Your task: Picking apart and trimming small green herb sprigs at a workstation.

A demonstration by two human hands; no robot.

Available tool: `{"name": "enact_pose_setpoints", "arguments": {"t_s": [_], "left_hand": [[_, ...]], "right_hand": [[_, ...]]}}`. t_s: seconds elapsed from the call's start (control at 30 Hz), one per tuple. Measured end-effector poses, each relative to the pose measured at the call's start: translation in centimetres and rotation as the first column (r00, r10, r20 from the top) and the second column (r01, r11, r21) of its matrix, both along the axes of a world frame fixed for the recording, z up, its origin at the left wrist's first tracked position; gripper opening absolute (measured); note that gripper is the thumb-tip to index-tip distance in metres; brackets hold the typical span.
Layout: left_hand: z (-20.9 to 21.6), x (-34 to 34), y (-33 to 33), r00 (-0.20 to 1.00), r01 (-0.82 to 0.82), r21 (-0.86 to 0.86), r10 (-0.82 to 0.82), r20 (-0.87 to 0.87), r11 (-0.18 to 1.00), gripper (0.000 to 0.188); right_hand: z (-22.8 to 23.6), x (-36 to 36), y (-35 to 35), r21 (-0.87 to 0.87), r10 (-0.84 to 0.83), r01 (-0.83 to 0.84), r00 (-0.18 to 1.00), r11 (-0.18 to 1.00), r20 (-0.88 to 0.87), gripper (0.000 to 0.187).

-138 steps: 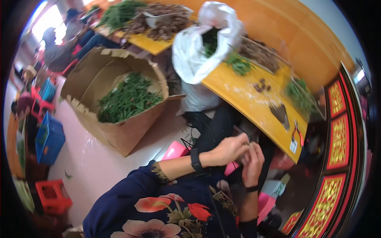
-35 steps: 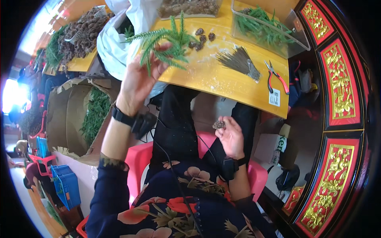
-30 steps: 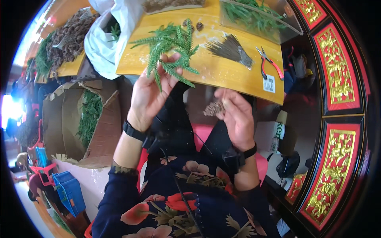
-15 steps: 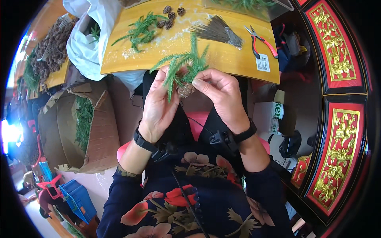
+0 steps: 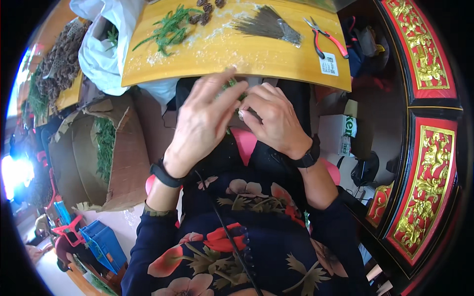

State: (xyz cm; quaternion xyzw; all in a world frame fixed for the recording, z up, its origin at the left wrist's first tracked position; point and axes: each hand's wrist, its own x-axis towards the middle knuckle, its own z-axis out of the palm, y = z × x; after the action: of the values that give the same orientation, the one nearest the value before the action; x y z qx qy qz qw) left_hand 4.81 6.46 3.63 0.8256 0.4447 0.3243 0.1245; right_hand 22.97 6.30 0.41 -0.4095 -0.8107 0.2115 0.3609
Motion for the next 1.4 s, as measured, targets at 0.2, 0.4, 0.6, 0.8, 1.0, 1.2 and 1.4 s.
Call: {"name": "enact_pose_setpoints", "arguments": {"t_s": [0.2,0.4,0.6,0.8,1.0,1.2,1.4], "left_hand": [[-0.9,-1.4,0.5,0.998,0.059,-0.301,-0.056,0.018,0.952,0.029],[-1.4,-1.9,0.7,0.863,0.011,-0.596,0.293,0.411,0.803,0.017],[-0.7,-1.4,0.1,0.772,0.099,-0.691,0.384,0.507,0.716,0.014],[0.0,0.0,-0.8,0.653,0.255,-0.633,0.353,0.671,0.731,0.013],[0.8,0.8,-1.5,0.605,0.296,-0.602,0.343,0.719,0.742,0.015],[1.5,1.2,-2.2,0.526,0.306,-0.596,0.39,0.756,0.743,0.016],[0.5,0.4,-3.1,0.429,0.342,-0.629,0.479,0.766,0.699,0.015]], "right_hand": [[-0.1,0.0,0.2,0.028,0.04,-0.041,0.999,0.999,0.02,0.012],[0.7,0.1,0.2,0.022,-0.157,0.168,0.955,0.985,-0.253,0.007],[2.7,-1.4,-2.0,-0.31,-0.314,0.183,0.836,0.933,-0.449,0.007],[3.0,-1.7,-2.6,-0.203,-0.317,0.257,0.874,0.945,-0.369,0.006],[4.6,-1.1,-3.3,-0.191,-0.329,0.281,0.894,0.94,-0.305,0.004],[5.0,-0.6,-3.3,-0.213,-0.298,0.233,0.883,0.949,-0.362,0.006],[4.7,-0.7,-3.5,-0.323,-0.201,0.071,0.9,0.944,-0.387,0.007]]}}
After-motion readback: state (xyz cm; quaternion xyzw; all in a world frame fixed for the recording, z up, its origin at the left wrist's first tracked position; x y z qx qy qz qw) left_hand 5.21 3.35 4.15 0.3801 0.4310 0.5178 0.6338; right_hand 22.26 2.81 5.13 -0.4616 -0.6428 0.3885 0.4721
